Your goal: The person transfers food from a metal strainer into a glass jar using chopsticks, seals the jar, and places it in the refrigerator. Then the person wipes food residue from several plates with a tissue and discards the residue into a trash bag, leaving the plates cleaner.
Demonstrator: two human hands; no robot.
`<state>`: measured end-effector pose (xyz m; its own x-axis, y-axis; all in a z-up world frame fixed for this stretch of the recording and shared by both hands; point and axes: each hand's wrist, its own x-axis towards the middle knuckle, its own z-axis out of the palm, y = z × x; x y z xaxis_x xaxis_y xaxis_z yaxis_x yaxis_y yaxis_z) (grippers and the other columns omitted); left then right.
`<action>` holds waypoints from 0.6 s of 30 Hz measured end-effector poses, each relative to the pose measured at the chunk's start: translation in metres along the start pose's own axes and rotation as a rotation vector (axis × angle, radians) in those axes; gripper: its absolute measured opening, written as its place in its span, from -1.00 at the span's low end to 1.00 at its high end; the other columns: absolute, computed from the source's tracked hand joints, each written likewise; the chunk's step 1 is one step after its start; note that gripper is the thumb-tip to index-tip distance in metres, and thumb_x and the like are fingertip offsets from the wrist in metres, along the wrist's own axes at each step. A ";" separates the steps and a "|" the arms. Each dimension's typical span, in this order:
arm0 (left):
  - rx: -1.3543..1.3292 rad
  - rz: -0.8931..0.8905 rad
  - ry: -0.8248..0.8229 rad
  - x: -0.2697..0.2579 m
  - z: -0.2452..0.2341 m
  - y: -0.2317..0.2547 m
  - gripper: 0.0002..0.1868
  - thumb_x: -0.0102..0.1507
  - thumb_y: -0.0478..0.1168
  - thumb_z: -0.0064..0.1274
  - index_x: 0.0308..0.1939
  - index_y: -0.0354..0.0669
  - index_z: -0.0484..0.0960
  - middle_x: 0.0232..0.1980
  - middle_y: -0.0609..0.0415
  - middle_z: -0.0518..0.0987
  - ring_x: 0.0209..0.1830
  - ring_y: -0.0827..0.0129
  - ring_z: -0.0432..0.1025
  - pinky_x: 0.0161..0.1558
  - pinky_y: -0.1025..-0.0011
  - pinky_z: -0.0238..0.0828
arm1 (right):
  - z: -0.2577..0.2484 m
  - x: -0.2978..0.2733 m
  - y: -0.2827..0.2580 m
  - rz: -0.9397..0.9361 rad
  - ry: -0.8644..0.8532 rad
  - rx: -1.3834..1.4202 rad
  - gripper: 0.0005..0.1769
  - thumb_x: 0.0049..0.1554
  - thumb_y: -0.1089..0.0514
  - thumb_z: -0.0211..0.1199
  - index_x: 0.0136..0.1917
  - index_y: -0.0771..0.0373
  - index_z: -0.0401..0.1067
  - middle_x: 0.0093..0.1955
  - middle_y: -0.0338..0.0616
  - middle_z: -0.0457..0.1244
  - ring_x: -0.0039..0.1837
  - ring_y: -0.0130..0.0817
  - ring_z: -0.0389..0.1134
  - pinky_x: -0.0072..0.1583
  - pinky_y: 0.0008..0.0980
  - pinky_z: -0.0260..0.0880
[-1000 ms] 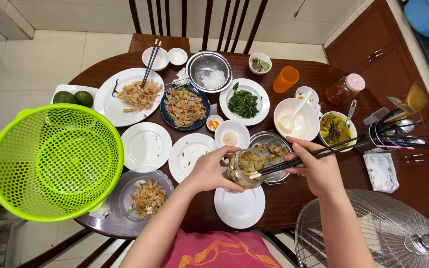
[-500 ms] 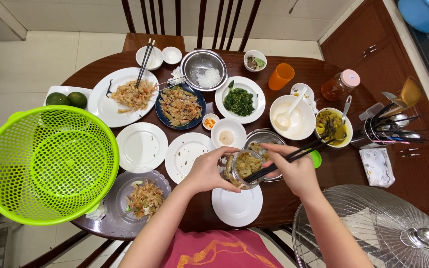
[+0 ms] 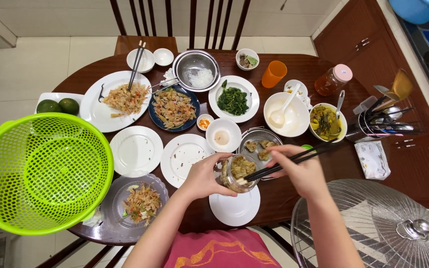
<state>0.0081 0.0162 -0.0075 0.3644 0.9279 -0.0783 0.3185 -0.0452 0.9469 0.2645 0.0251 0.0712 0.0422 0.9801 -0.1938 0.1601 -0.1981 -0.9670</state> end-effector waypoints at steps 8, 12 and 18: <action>-0.006 -0.030 -0.044 0.000 0.012 -0.006 0.16 -0.38 0.07 0.62 0.30 0.00 0.53 0.15 0.02 0.67 0.28 0.12 0.50 0.31 0.17 0.41 | -0.028 -0.003 0.018 0.045 0.101 0.142 -0.73 0.17 0.34 0.26 0.14 0.50 0.52 -0.23 0.28 0.39 -0.18 -0.05 0.50 -0.17 -0.04 0.65; 0.019 -0.096 -0.064 -0.005 0.016 -0.019 0.15 -0.33 0.08 0.64 0.32 -0.04 0.51 0.17 0.00 0.66 0.29 0.09 0.49 0.32 0.17 0.40 | -0.065 0.004 0.038 0.018 0.359 0.209 -0.75 0.33 0.26 0.16 0.23 0.40 0.46 -0.14 0.20 0.36 -0.06 -0.07 0.49 0.01 0.00 0.63; 0.082 -0.176 -0.042 -0.016 0.023 -0.043 0.17 -0.35 0.10 0.65 0.33 0.03 0.51 0.19 0.04 0.65 0.31 0.15 0.48 0.32 0.19 0.42 | -0.084 0.031 0.124 -0.001 0.581 0.080 -0.79 0.30 0.33 0.21 0.20 0.42 0.47 -0.03 0.21 0.33 0.03 -0.05 0.46 0.03 -0.03 0.62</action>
<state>0.0083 -0.0046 -0.0544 0.3321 0.9081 -0.2550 0.4504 0.0848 0.8888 0.3684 0.0304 -0.0408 0.5798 0.8095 -0.0923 0.0868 -0.1740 -0.9809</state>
